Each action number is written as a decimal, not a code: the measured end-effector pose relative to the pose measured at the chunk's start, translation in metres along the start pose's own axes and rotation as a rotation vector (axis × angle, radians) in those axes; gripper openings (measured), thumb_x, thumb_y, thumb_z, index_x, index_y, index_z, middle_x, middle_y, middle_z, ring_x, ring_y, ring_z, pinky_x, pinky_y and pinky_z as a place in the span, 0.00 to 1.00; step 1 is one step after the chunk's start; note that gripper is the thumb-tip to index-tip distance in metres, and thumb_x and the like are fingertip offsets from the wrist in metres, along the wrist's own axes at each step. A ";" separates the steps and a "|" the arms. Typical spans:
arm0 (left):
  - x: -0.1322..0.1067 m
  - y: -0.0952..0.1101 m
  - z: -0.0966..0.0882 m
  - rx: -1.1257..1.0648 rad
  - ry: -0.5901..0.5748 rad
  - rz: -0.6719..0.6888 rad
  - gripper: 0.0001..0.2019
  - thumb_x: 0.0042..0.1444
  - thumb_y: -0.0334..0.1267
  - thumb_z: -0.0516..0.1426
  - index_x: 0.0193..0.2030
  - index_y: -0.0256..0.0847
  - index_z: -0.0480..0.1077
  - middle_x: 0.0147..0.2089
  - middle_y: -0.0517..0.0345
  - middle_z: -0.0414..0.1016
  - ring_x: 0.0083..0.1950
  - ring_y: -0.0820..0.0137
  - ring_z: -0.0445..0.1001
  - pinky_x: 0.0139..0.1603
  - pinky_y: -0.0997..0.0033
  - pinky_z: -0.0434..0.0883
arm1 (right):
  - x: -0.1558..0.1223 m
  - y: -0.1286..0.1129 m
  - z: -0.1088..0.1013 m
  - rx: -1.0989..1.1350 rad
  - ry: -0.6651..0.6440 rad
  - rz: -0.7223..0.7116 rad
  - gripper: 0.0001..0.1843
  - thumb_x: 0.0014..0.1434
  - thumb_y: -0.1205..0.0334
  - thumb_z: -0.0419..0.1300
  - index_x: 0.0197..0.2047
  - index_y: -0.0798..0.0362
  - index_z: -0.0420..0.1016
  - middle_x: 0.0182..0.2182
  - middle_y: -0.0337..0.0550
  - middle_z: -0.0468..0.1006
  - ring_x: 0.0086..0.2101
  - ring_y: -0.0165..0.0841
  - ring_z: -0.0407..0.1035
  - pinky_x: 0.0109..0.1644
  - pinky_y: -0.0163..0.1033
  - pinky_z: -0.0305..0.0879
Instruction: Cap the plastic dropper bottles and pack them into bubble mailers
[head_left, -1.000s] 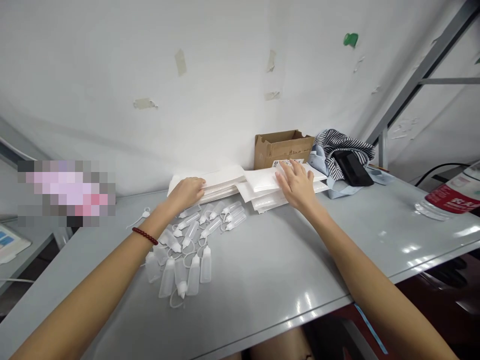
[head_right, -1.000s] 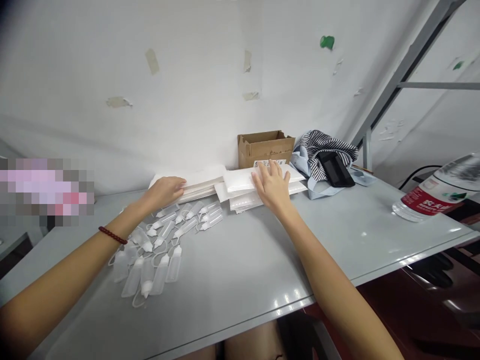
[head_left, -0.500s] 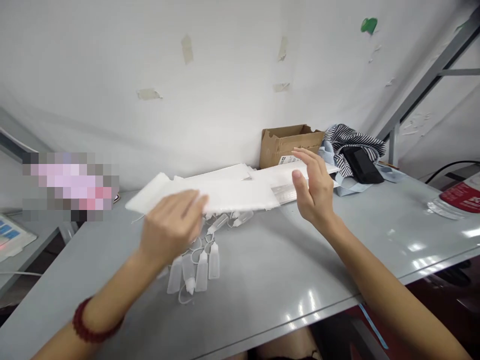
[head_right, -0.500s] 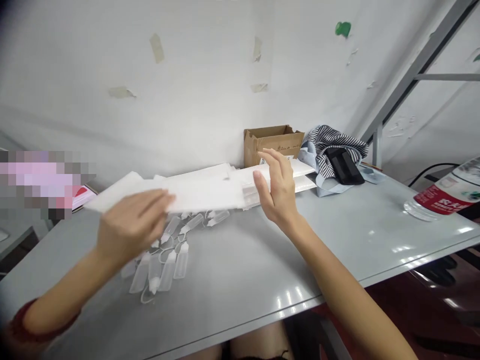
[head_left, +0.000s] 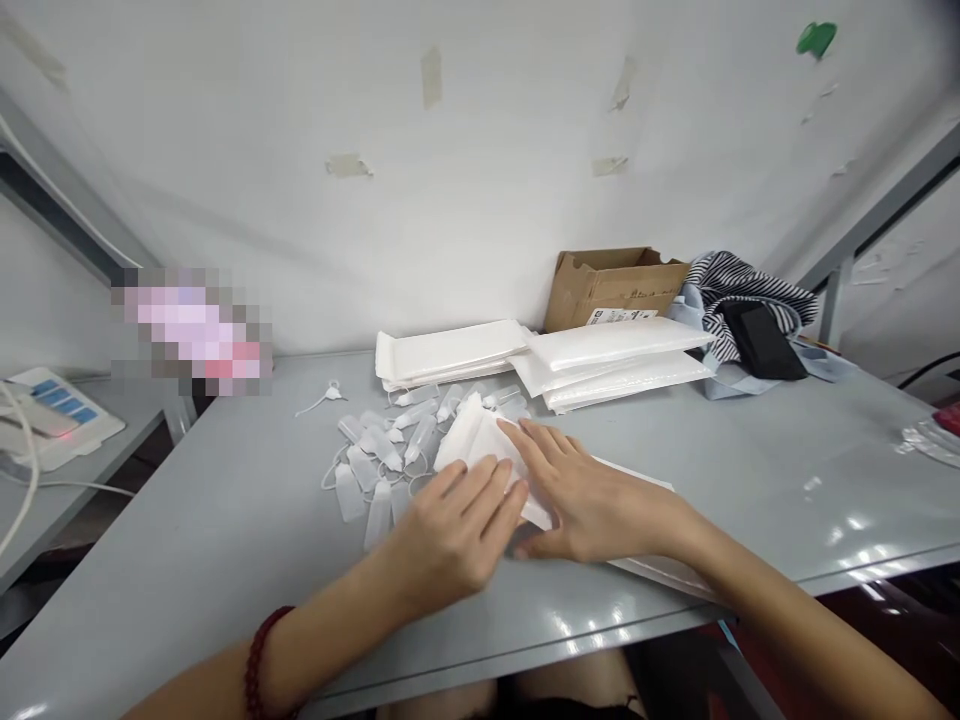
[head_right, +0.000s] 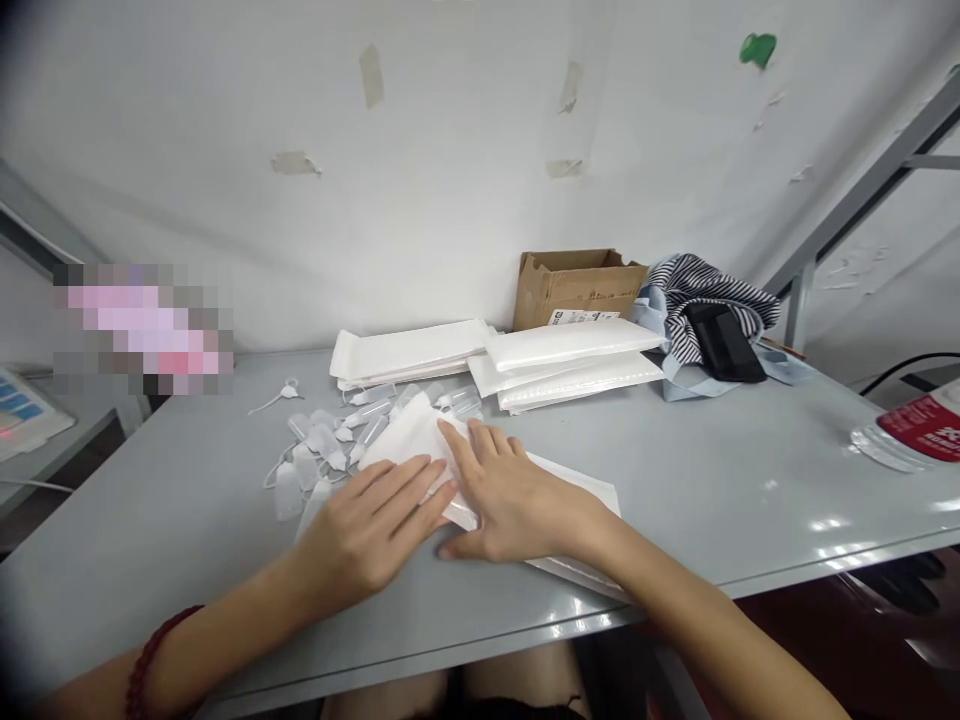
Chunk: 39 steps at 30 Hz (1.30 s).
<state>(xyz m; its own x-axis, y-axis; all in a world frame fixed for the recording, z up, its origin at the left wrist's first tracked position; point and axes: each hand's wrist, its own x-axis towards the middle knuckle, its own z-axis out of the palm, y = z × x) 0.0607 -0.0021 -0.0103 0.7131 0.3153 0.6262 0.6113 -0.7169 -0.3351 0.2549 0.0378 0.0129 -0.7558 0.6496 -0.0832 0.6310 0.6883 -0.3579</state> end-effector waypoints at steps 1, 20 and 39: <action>-0.001 -0.005 0.001 -0.054 0.010 -0.058 0.10 0.61 0.35 0.53 0.43 0.31 0.72 0.41 0.46 0.78 0.45 0.59 0.75 0.41 0.61 0.72 | 0.000 0.002 -0.001 0.005 0.005 0.017 0.58 0.50 0.47 0.63 0.69 0.61 0.31 0.61 0.68 0.51 0.60 0.59 0.47 0.56 0.64 0.55; 0.000 -0.040 -0.008 -1.382 -0.341 -1.441 0.14 0.48 0.47 0.61 0.36 0.38 0.72 0.28 0.59 0.72 0.26 0.71 0.69 0.26 0.74 0.66 | 0.011 0.004 0.000 -0.103 0.369 -0.189 0.46 0.47 0.63 0.62 0.65 0.57 0.43 0.58 0.58 0.61 0.53 0.47 0.58 0.53 0.53 0.59; -0.003 -0.042 -0.016 -0.657 -0.716 -1.109 0.17 0.42 0.56 0.61 0.22 0.42 0.72 0.13 0.65 0.62 0.18 0.72 0.60 0.20 0.74 0.49 | 0.016 0.030 -0.008 -0.171 0.422 0.056 0.36 0.48 0.71 0.59 0.61 0.55 0.53 0.53 0.57 0.70 0.49 0.49 0.66 0.48 0.51 0.64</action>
<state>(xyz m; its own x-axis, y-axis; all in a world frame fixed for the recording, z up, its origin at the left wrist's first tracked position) 0.0276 0.0172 0.0127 0.1286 0.9722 -0.1955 0.8237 0.0051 0.5670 0.2625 0.0714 0.0080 -0.6045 0.7376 0.3010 0.7155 0.6688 -0.2021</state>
